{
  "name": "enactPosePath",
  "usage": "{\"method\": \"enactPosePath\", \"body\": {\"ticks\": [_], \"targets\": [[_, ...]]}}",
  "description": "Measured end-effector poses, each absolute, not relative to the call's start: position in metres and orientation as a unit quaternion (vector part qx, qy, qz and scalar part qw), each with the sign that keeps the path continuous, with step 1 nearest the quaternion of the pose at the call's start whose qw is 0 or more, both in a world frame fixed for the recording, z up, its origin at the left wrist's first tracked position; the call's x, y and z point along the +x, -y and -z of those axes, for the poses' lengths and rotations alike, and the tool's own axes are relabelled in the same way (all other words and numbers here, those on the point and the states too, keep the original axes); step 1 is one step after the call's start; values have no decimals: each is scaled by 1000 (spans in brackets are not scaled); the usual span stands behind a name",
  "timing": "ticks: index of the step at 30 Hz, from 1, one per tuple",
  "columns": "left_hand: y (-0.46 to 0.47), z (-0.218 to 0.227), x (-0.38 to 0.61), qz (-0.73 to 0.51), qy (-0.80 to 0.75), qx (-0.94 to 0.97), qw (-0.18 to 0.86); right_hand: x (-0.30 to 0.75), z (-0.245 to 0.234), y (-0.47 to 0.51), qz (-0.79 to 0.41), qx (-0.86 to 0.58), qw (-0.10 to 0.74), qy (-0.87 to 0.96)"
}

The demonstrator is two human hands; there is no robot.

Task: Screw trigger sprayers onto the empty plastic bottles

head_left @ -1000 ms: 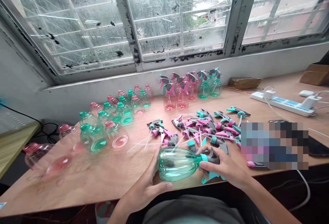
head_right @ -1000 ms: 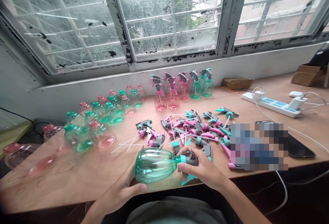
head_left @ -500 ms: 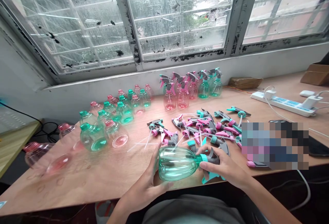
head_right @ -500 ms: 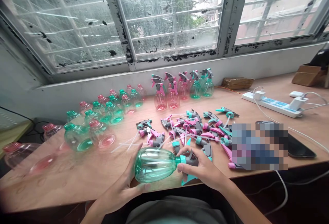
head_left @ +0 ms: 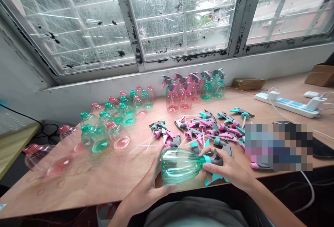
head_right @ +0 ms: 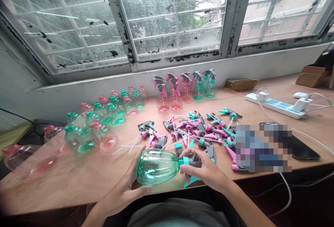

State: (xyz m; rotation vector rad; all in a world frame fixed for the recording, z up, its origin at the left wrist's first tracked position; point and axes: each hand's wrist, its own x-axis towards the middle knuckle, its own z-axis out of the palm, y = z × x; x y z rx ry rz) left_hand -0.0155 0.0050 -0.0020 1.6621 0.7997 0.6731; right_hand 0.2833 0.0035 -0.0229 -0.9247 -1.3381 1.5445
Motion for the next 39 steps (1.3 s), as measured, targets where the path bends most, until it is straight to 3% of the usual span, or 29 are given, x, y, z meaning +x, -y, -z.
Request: {"method": "enactPosePath", "body": {"ticks": [19, 27, 39], "targets": [[-7, 7, -20, -268, -350, 705, 556, 286, 29, -5, -621, -365, 433, 542], [-7, 6, -18, -278, -353, 737, 505, 285, 27, -5, -619, -365, 441, 538], [-6, 5, -17, -274, -353, 713, 541, 283, 24, -2, -621, -371, 449, 524]]}}
